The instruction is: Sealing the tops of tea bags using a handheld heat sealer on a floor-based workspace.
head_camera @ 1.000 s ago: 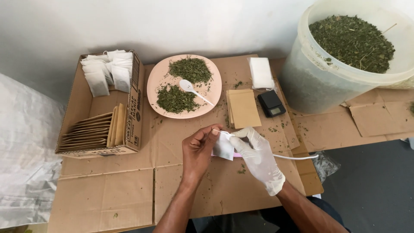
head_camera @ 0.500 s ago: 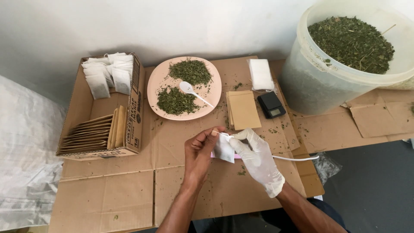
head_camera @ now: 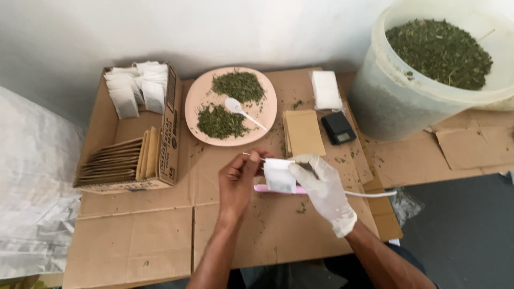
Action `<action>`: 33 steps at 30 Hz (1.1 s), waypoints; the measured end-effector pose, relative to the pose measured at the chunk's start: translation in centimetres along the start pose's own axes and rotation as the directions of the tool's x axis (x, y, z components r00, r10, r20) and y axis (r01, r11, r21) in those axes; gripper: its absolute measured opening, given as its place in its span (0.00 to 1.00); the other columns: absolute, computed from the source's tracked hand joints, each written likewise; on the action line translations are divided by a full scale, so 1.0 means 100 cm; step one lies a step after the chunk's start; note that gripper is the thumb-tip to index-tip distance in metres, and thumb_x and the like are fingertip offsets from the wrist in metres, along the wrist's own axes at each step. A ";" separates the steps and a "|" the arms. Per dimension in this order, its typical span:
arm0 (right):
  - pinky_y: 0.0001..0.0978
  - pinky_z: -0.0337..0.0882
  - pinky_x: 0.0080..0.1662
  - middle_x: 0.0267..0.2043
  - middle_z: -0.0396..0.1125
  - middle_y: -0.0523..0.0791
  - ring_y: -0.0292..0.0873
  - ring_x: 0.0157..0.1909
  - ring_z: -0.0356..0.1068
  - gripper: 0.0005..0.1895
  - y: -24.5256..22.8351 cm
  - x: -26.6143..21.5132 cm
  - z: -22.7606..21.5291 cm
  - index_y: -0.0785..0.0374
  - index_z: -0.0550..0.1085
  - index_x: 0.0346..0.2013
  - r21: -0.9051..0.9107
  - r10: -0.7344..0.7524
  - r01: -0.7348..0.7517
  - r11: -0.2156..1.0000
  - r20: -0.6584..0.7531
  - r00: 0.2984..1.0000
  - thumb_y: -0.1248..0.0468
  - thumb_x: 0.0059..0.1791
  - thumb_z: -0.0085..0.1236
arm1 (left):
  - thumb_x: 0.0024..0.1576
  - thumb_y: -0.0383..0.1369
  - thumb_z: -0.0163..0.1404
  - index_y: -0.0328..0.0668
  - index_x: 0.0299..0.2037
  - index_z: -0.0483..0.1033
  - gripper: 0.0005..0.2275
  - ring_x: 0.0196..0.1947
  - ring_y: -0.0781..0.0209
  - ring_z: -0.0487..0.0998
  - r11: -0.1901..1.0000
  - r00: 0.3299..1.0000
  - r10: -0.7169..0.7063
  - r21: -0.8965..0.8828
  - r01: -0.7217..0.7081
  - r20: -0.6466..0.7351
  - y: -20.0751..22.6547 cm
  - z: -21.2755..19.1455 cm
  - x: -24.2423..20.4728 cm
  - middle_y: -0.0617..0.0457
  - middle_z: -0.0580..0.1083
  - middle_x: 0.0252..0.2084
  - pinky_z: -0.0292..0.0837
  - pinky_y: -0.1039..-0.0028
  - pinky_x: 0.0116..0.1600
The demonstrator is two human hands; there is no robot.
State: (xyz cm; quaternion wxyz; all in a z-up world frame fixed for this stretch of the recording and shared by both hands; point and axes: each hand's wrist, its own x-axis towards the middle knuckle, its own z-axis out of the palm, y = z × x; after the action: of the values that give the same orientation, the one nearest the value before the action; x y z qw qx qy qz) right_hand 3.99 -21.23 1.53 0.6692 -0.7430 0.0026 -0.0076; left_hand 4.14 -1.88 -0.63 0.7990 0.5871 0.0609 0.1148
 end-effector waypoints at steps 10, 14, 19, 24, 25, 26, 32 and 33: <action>0.37 0.82 0.43 0.36 0.81 0.49 0.36 0.37 0.75 0.07 -0.010 -0.005 -0.006 0.64 0.86 0.46 -0.011 -0.026 0.026 1.000 0.028 0.999 0.67 0.54 0.70 | 0.69 0.33 0.55 0.31 0.59 0.80 0.14 0.53 0.50 0.83 0.985 0.989 0.122 0.110 -0.131 0.086 0.014 -0.064 -0.030 0.37 0.82 0.56 0.82 0.59 0.57; 0.35 0.82 0.42 0.37 0.81 0.49 0.37 0.37 0.75 0.08 -0.010 -0.008 -0.006 0.65 0.85 0.47 -0.010 -0.028 0.028 1.000 0.044 0.999 0.68 0.54 0.69 | 0.69 0.32 0.55 0.33 0.63 0.77 0.16 0.58 0.49 0.80 0.964 0.975 0.174 0.177 -0.197 0.138 0.000 -0.067 -0.070 0.39 0.79 0.61 0.79 0.58 0.62; 0.33 0.81 0.41 0.38 0.82 0.49 0.37 0.37 0.76 0.09 -0.012 -0.016 -0.001 0.66 0.84 0.49 -0.008 -0.027 0.028 1.000 0.068 0.997 0.70 0.54 0.67 | 0.69 0.31 0.55 0.34 0.67 0.73 0.18 0.63 0.47 0.77 0.934 0.958 0.218 0.243 -0.260 0.185 -0.005 -0.048 -0.088 0.40 0.77 0.66 0.75 0.56 0.67; 0.31 0.80 0.40 0.40 0.82 0.49 0.37 0.37 0.76 0.10 -0.013 -0.016 0.001 0.67 0.83 0.50 -0.003 -0.029 0.029 1.000 0.084 0.996 0.71 0.54 0.65 | 0.68 0.30 0.55 0.36 0.73 0.68 0.23 0.71 0.45 0.73 0.881 0.925 0.268 0.321 -0.348 0.269 -0.001 -0.029 -0.073 0.42 0.73 0.73 0.71 0.55 0.73; 0.31 0.80 0.40 0.40 0.82 0.49 0.37 0.37 0.76 0.10 -0.013 -0.017 0.002 0.67 0.83 0.50 -0.003 -0.026 0.026 1.000 0.090 0.996 0.71 0.54 0.65 | 0.68 0.30 0.55 0.36 0.73 0.68 0.23 0.71 0.45 0.73 0.881 0.928 0.266 0.325 -0.345 0.263 -0.002 -0.026 -0.073 0.42 0.73 0.73 0.71 0.55 0.73; 0.30 0.80 0.39 0.40 0.82 0.49 0.37 0.37 0.76 0.11 -0.013 -0.017 0.002 0.67 0.83 0.51 0.000 -0.029 0.029 1.000 0.091 0.995 0.72 0.54 0.65 | 0.68 0.30 0.56 0.36 0.74 0.67 0.24 0.73 0.45 0.72 0.864 0.916 0.278 0.342 -0.370 0.288 -0.002 -0.021 -0.071 0.43 0.72 0.74 0.70 0.55 0.75; 0.28 0.80 0.38 0.42 0.83 0.49 0.37 0.37 0.77 0.12 -0.015 -0.016 -0.001 0.68 0.83 0.52 -0.013 -0.030 0.031 0.999 0.079 0.996 0.73 0.53 0.64 | 0.66 0.30 0.57 0.40 0.80 0.59 0.32 0.78 0.43 0.69 0.827 0.892 0.262 0.390 -0.404 0.368 -0.003 -0.006 -0.059 0.43 0.68 0.80 0.67 0.50 0.79; 0.27 0.80 0.38 0.43 0.83 0.48 0.37 0.37 0.77 0.12 -0.016 -0.016 -0.001 0.68 0.83 0.52 -0.034 -0.031 0.033 0.999 0.079 0.996 0.73 0.53 0.65 | 0.64 0.31 0.59 0.43 0.82 0.55 0.36 0.78 0.42 0.70 0.840 0.904 0.227 0.397 -0.369 0.361 -0.005 -0.007 -0.057 0.41 0.67 0.80 0.68 0.46 0.79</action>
State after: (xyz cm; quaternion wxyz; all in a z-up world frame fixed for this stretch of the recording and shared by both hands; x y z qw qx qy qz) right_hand 2.37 -21.15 3.10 0.6553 -0.7545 -0.0355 0.0110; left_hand -1.52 -2.83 -1.50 0.6103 0.7706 -0.1290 0.1308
